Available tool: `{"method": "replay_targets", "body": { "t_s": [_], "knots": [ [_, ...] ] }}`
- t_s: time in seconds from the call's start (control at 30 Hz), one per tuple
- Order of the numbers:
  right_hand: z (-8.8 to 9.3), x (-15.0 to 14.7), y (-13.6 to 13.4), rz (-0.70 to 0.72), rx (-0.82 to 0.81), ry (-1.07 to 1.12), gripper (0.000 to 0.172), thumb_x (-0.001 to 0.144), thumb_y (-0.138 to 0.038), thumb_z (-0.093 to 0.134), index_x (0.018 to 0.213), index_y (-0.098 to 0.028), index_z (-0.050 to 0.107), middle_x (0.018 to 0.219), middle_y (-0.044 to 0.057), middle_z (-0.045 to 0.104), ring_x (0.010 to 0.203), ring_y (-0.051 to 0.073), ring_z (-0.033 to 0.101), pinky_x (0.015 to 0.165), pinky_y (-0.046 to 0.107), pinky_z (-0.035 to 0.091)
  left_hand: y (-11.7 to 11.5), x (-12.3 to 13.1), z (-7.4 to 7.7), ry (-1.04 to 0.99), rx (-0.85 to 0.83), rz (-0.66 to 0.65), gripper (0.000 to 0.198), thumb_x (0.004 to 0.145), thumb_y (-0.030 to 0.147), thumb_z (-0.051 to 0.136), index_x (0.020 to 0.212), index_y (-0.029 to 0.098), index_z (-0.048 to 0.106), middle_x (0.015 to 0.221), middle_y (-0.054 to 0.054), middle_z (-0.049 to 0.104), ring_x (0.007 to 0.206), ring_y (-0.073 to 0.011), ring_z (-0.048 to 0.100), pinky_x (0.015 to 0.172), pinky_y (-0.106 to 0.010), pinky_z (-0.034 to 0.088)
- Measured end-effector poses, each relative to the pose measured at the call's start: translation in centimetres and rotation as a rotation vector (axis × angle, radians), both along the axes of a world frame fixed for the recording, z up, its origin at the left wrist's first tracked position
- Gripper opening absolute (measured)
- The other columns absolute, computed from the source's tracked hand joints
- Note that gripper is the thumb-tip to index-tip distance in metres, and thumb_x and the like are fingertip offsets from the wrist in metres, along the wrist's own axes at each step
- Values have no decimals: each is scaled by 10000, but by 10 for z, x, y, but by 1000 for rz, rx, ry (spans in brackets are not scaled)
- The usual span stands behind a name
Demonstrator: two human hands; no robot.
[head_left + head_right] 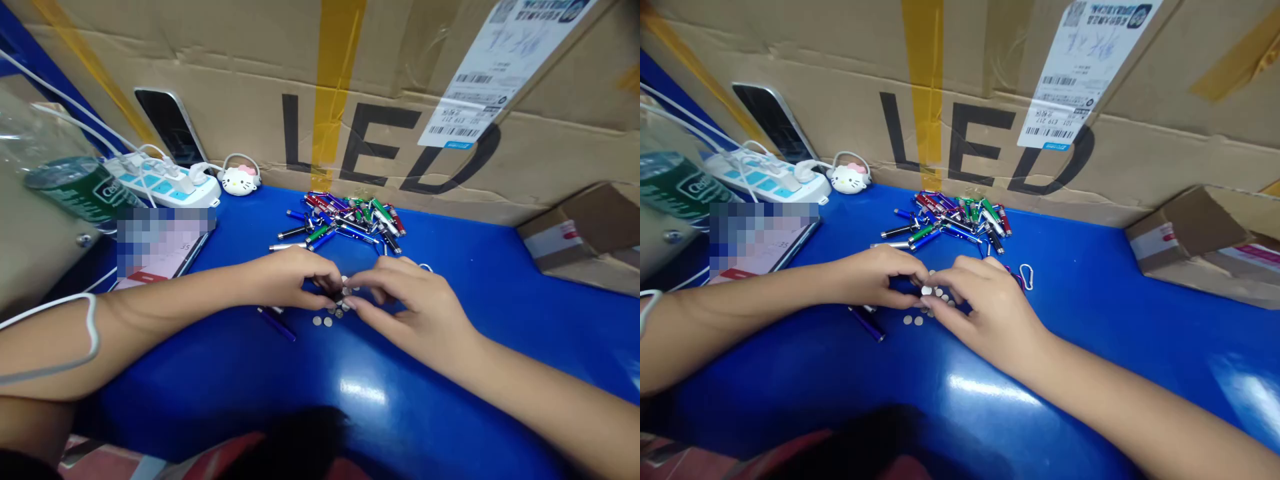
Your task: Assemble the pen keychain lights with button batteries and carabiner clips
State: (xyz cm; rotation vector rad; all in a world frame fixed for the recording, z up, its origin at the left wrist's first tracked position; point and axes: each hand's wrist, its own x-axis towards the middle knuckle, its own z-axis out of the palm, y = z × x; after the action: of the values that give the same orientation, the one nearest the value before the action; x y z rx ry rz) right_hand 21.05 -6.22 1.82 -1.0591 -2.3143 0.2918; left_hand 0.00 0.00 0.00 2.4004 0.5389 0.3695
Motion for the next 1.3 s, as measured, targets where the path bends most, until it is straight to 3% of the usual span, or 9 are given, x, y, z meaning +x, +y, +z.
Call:
{"method": "replay_targets", "body": {
  "t_s": [0.47,0.83,0.97,1.13,1.3],
  "knots": [
    [1,6,3,31,-29,-15,117,846,-254,600,936,-197,647,680,-15,547,650,115,525,614,246,349,0,1,1,33,-11,25,152,775,184,655,926,168,645,843,-6,702,767,-89,645,689,-152,458],
    [2,8,1,110,114,-219,184,905,-282,503,983,-194,644,775,22,613,682,134,529,667,280,314,-2,1,3,2,-50,18,156,788,206,650,930,142,647,867,-27,707,789,-102,655,723,-162,477],
    [8,8,1,95,34,-241,200,901,-297,493,1008,-191,626,794,24,628,687,139,543,680,282,331,-4,1,2,-12,-22,21,164,783,221,659,930,147,649,852,-18,707,776,-99,655,718,-157,480],
    [17,13,7,-34,-73,-269,150,830,-229,548,952,-185,623,741,16,632,656,146,555,645,266,360,-4,1,1,-3,-52,26,175,784,220,655,944,149,648,904,-26,707,813,-106,660,750,-172,492],
    [6,14,12,30,-221,-443,146,815,-278,583,914,-198,656,862,46,671,752,173,608,681,276,393,-4,1,-2,-32,-46,26,178,777,232,665,931,146,647,883,-31,705,800,-105,661,737,-169,495]
  ]
}}
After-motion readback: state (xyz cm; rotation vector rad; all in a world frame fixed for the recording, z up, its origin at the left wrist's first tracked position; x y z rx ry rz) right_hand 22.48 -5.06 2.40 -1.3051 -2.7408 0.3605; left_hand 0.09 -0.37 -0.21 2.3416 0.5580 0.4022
